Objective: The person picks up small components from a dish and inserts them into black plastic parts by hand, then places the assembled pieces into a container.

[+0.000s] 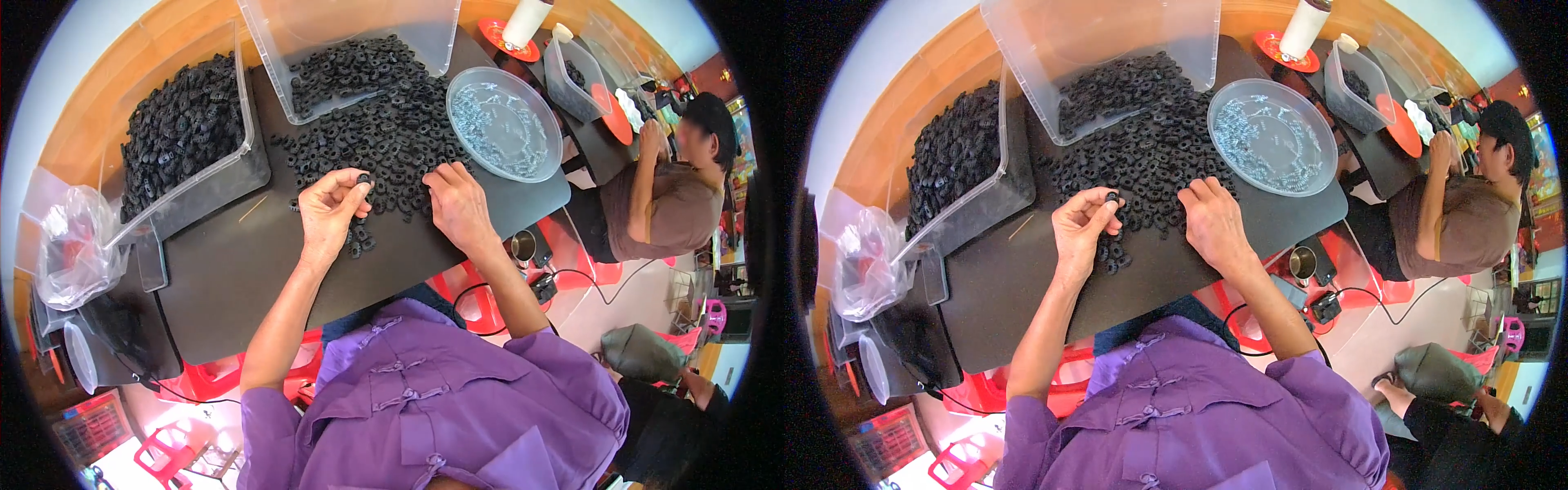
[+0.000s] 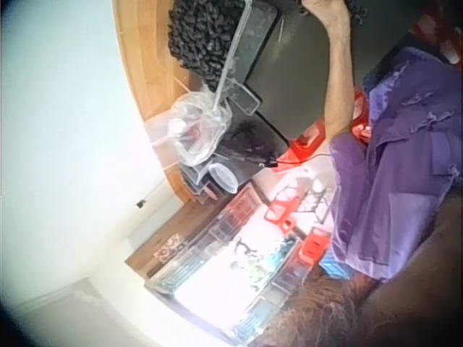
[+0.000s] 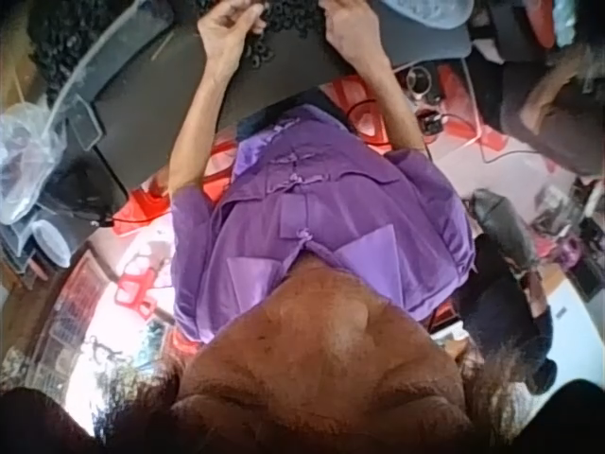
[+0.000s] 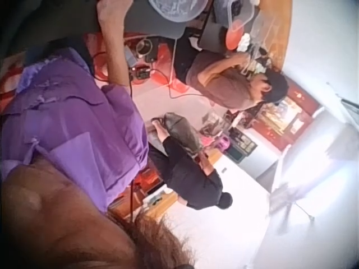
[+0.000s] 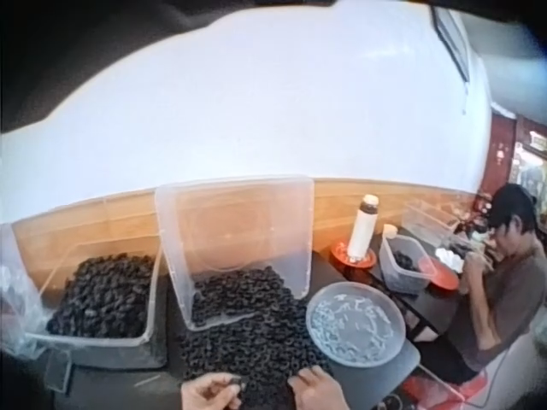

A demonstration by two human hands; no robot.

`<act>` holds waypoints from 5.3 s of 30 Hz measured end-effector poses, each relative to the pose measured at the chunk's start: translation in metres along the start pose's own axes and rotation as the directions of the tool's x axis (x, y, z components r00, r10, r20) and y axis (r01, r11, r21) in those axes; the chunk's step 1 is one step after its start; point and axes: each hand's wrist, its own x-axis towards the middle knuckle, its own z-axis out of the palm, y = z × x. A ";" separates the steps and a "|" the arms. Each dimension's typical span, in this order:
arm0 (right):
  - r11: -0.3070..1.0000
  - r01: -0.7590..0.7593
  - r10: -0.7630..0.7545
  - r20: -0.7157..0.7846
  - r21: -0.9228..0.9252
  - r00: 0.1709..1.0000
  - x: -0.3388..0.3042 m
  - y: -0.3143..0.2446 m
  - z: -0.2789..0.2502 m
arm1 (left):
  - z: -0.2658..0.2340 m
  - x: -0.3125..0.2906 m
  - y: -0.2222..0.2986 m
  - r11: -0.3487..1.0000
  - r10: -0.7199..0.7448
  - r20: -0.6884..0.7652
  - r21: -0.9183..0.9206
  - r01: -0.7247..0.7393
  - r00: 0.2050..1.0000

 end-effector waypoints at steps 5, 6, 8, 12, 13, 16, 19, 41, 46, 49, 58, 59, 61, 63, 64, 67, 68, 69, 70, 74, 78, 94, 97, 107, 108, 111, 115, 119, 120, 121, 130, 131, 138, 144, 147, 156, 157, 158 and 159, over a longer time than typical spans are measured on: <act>1.000 0.002 -0.003 0.047 0.023 0.999 0.006 0.001 0.001 | -0.001 -0.001 -0.003 1.000 -0.014 0.048 -0.010 0.014 0.999; 0.999 -0.009 0.008 0.039 0.041 0.999 0.006 0.003 0.002 | -0.001 -0.001 -0.004 1.000 -0.008 0.053 -0.010 0.008 0.999; 0.979 -0.072 0.080 -0.033 0.192 0.996 0.006 0.007 0.000 | -0.002 -0.002 -0.004 0.999 -0.026 0.092 -0.027 0.029 0.995; 0.743 -0.253 0.251 0.093 0.620 0.964 0.015 0.000 -0.012 | 0.000 -0.002 -0.001 0.998 -0.028 0.154 -0.048 0.036 0.988; 0.588 -0.262 0.257 0.131 0.766 0.958 0.016 -0.001 -0.011 | 0.000 -0.002 -0.001 0.998 -0.028 0.155 -0.048 0.036 0.988; 0.398 -0.425 0.270 0.339 0.813 0.901 0.022 -0.011 -0.017 | 0.000 -0.002 -0.004 0.998 -0.043 0.178 -0.039 0.051 0.983; 0.273 -0.463 0.242 0.405 0.843 0.882 0.026 -0.018 -0.017 | -0.001 -0.001 -0.007 0.998 -0.034 0.181 -0.044 0.042 0.983; 0.798 -0.235 0.131 0.221 0.556 0.966 0.032 -0.039 -0.021 | 0.004 -0.005 -0.004 0.975 -0.041 0.220 0.222 -0.009 0.975; 0.873 -0.132 0.062 0.162 0.470 0.985 0.032 -0.040 -0.011 | 0.004 -0.006 -0.006 0.949 -0.018 0.213 0.312 -0.050 0.977; 0.901 -0.059 0.012 0.112 0.430 0.994 0.036 -0.044 -0.010 | 0.004 -0.006 -0.004 0.933 0.003 0.197 0.353 -0.073 0.980; 0.883 -0.048 -0.014 0.128 0.468 0.992 0.040 -0.040 -0.006 | 0.003 -0.005 0.000 0.890 0.050 0.175 0.439 -0.123 0.983; 0.800 -0.152 0.035 0.209 0.581 0.977 0.042 -0.036 -0.008 | 0.002 -0.004 0.001 0.940 -0.002 0.172 0.337 -0.057 0.985; 0.768 -0.198 0.058 0.242 0.609 0.969 0.042 -0.033 -0.012 | -0.001 -0.002 0.002 0.970 -0.065 0.229 0.241 0.008 0.971; 0.756 -0.216 0.061 0.261 0.618 0.963 0.039 -0.031 -0.012 | -0.004 0.000 0.002 0.980 -0.082 0.260 0.194 0.031 0.962; 0.755 -0.216 0.061 0.262 0.619 0.963 0.040 -0.031 -0.013 | -0.005 0.001 0.001 0.987 -0.098 0.289 0.149 0.057 0.952; 0.775 -0.239 0.050 0.321 0.584 0.946 0.042 -0.033 -0.016 | -0.005 0.000 0.002 0.979 -0.134 0.292 0.189 0.080 0.947; 0.802 -0.235 0.045 0.336 0.549 0.941 0.042 -0.033 -0.014 | -0.004 0.000 0.001 0.979 -0.134 0.293 0.190 0.080 0.947; 0.827 -0.228 0.041 0.351 0.513 0.936 0.042 -0.033 -0.012 | -0.003 -0.001 0.001 0.972 -0.127 0.274 0.225 0.065 0.953; 0.827 -0.229 0.042 0.350 0.514 0.936 0.042 -0.034 -0.010 | -0.002 -0.002 0.001 0.964 -0.120 0.253 0.261 0.052 0.960; 0.913 0.001 -0.052 0.116 0.409 0.992 0.040 -0.048 -0.002 | 0.000 -0.004 -0.003 0.937 -0.053 0.178 0.349 -0.012 0.983; 0.966 0.022 -0.042 0.073 0.256 0.996 0.037 -0.054 0.001 | 0.003 -0.005 0.000 0.916 0.000 0.109 0.398 -0.044 0.994; 0.970 0.087 -0.075 -0.059 0.226 0.995 0.015 -0.065 0.003 | -0.003 -0.002 -0.004 0.963 -0.006 0.112 0.268 -0.025 0.994; 0.984 0.116 -0.106 -0.081 0.135 0.991 0.015 -0.065 0.005 | -0.002 -0.003 -0.005 0.960 0.012 0.127 0.277 -0.047 0.992; 0.979 0.198 -0.192 -0.086 0.057 0.978 0.018 -0.059 0.009 | -0.002 -0.005 0.008 0.944 -0.197 0.139 0.293 0.150 0.971; 0.978 0.202 -0.197 -0.078 0.053 0.977 0.018 -0.058 0.007 | -0.003 -0.004 0.004 0.936 -0.165 0.164 0.338 0.101 0.973; 0.979 0.202 -0.201 -0.053 0.023 0.978 0.018 -0.064 0.002 | -0.002 -0.002 -0.003 0.925 -0.088 0.189 0.379 0.010 0.978; 0.974 0.225 -0.225 -0.040 0.002 0.973 0.018 -0.064 0.002 | -0.003 -0.003 -0.004 0.944 -0.139 0.177 0.320 0.076 0.974; 0.966 0.259 -0.259 -0.034 -0.009 0.965 0.018 -0.064 0.006 | -0.002 -0.006 0.002 0.958 -0.214 0.156 0.229 0.175 0.964; 0.960 0.279 -0.279 -0.040 -0.005 0.959 0.017 -0.063 0.008 | -0.003 -0.006 0.000 0.959 -0.218 0.154 0.219 0.182 0.964; 0.959 0.282 -0.283 -0.039 -0.011 0.958 0.017 -0.063 0.007 | -0.003 -0.006 0.000 0.960 -0.222 0.154 0.208 0.188 0.963; 0.986 0.053 -0.017 -0.218 0.160 0.976 0.007 -0.054 -0.032 | -0.019 -0.002 0.088 0.854 0.136 0.027 0.503 -0.131 0.990; 0.984 0.040 0.009 -0.269 0.176 0.963 0.003 -0.045 -0.035 | -0.030 0.004 0.103 0.762 0.404 0.030 0.542 -0.354 0.914; 0.944 -0.238 0.309 -0.365 0.227 0.878 -0.018 0.018 -0.050 | -0.138 0.070 0.197 0.343 0.623 -0.227 0.939 -0.001 0.749; 0.921 -0.355 0.390 -0.383 0.162 0.837 -0.032 0.045 -0.055 | -0.046 0.044 0.154 0.272 0.728 0.029 0.905 -0.326 0.685; 0.914 -0.367 0.405 -0.370 0.174 0.836 -0.031 0.053 -0.054 | 0.004 0.023 0.109 0.457 0.480 0.202 0.774 -0.439 0.854; 0.896 -0.423 0.443 -0.339 0.133 0.830 -0.018 0.076 -0.054 | 0.092 0.016 -0.011 0.277 0.206 0.476 0.810 -0.517 0.855; 0.883 -0.461 0.462 -0.337 0.089 0.820 -0.017 0.084 -0.056 | 0.099 0.017 -0.014 0.245 0.190 0.474 0.825 -0.509 0.860; 0.867 -0.496 0.481 -0.335 0.045 0.810 -0.014 0.090 -0.058 | 0.105 0.018 -0.016 0.211 0.176 0.471 0.840 -0.500 0.865; 0.844 -0.535 0.517 -0.302 0.026 0.801 -0.009 0.095 -0.060 | 0.109 0.020 -0.018 0.172 0.160 0.472 0.851 -0.495 0.867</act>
